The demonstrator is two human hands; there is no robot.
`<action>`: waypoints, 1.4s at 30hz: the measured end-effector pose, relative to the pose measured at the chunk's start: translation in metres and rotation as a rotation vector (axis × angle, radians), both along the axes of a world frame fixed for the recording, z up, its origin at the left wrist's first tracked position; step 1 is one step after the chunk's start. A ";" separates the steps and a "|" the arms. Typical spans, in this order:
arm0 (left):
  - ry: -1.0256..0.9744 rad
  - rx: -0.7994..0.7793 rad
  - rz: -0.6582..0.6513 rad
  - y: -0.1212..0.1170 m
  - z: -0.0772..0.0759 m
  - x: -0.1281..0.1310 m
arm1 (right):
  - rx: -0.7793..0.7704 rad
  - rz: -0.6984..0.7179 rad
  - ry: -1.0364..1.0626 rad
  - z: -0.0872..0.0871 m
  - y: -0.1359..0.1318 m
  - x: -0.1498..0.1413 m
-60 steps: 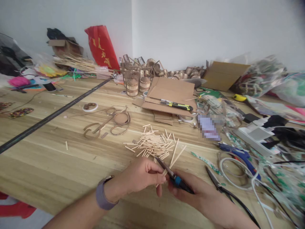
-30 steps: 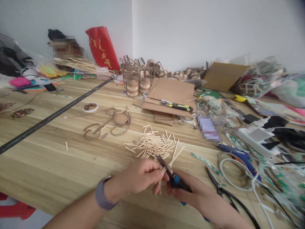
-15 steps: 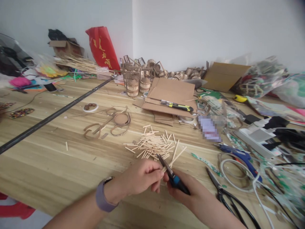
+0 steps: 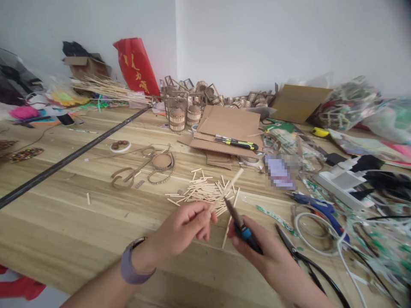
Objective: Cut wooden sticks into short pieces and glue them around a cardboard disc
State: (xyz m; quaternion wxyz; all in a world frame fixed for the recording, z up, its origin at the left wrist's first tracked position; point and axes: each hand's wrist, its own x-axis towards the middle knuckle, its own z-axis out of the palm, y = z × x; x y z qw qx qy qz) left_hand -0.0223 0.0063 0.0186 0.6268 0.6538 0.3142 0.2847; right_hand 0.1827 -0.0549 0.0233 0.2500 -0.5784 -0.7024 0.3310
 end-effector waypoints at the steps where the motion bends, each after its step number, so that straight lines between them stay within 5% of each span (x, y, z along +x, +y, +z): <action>1: 0.046 0.047 0.069 0.001 0.001 -0.001 | 0.093 -0.043 -0.033 -0.001 0.000 0.002; 3: 0.218 0.178 0.149 0.001 0.000 0.000 | 0.346 -0.127 -0.121 -0.003 0.001 0.006; 7: 0.410 0.449 0.006 -0.007 -0.006 0.009 | 0.681 -0.093 -0.280 -0.014 0.001 0.007; 16: 0.720 0.747 -0.017 -0.019 -0.013 0.021 | 0.615 -0.178 -0.508 -0.037 0.003 -0.003; 24: 0.900 0.823 -0.012 -0.027 -0.016 0.030 | 0.549 -0.220 -0.673 -0.045 0.002 -0.013; 29: 0.742 0.642 -0.017 -0.019 -0.012 0.023 | 0.352 -0.173 -0.438 -0.034 0.007 -0.007; 35: 0.131 -0.060 -0.284 0.001 -0.012 0.003 | 0.045 0.035 0.052 0.001 0.008 0.013; 42: 0.146 -0.093 -0.065 0.000 -0.029 0.016 | 0.098 0.099 -0.057 -0.007 -0.002 0.000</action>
